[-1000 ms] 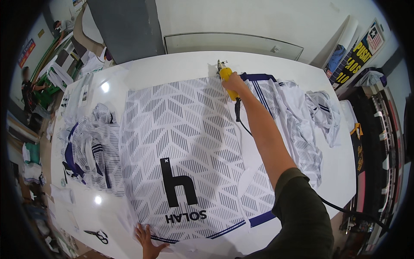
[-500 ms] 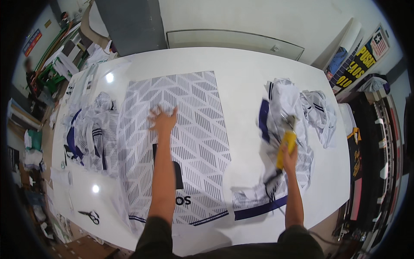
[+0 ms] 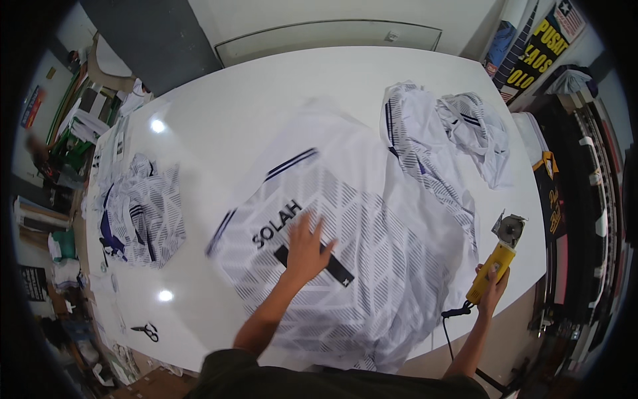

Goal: The person uses a yellow electric rotary cutter to cut a large piece of white patterned fabric on a white table. They guide the tool along the fabric's edges and patterns, occasionally lifting and repositioning the material to continue cutting. The person works on multiple sections of the fabric, creating distinct cut pieces.

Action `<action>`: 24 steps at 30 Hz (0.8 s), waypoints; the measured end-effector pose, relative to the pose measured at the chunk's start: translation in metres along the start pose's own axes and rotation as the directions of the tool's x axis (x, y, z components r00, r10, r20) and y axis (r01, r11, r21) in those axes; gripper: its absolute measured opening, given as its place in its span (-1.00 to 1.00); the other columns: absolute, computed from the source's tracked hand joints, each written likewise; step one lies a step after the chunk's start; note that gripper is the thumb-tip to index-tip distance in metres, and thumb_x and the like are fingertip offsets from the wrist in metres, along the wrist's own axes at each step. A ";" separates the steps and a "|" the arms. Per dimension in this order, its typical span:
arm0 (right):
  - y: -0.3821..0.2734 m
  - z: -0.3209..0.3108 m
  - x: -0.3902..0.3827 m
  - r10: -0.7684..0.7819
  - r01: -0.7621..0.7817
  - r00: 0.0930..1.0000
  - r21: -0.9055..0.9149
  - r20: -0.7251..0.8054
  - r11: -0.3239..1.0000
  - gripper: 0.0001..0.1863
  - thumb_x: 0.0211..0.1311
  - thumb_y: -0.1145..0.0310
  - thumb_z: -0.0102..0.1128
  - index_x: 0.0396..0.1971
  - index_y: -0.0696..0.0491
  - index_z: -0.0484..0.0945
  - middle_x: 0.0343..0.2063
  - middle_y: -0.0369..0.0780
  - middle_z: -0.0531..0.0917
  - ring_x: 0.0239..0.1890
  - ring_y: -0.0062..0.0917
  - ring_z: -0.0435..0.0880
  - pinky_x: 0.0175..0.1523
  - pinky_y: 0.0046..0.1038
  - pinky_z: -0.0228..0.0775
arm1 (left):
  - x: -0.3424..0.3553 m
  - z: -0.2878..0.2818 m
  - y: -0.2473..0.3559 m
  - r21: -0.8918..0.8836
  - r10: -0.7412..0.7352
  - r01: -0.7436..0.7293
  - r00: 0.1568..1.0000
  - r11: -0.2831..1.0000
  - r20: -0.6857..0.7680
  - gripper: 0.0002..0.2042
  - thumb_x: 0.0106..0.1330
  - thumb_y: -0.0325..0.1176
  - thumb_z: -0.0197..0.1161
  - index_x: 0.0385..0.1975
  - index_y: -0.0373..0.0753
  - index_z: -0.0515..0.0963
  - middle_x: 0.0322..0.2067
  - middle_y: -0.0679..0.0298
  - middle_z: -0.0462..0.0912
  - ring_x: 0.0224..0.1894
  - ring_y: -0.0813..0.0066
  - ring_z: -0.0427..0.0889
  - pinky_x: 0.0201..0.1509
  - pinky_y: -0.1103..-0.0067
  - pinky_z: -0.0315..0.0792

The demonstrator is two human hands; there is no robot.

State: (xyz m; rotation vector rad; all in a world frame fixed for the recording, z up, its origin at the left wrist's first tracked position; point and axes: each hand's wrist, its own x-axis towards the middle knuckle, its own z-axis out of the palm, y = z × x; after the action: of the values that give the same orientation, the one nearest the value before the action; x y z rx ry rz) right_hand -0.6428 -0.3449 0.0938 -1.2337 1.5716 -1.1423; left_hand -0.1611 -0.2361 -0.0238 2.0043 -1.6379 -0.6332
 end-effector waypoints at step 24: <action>0.007 0.115 -0.136 -0.030 0.051 0.922 -0.045 0.387 0.998 -0.53 0.27 0.26 0.33 0.05 0.23 0.44 -0.22 -0.08 0.67 -0.21 -0.41 0.69 -0.08 -0.36 0.54 | -0.188 -0.111 -0.108 0.318 -0.353 0.296 0.926 0.901 0.136 0.33 -0.10 0.53 0.40 0.63 -0.01 -0.12 0.61 -0.12 -0.35 0.61 -0.33 -0.43 0.47 -0.36 -0.43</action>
State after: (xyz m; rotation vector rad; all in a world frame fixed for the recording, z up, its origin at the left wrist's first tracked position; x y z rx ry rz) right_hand -0.5091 -0.2303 0.0661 -1.4338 1.2887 -0.8205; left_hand -0.0436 -0.0247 0.0067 2.5403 -1.5882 -0.7577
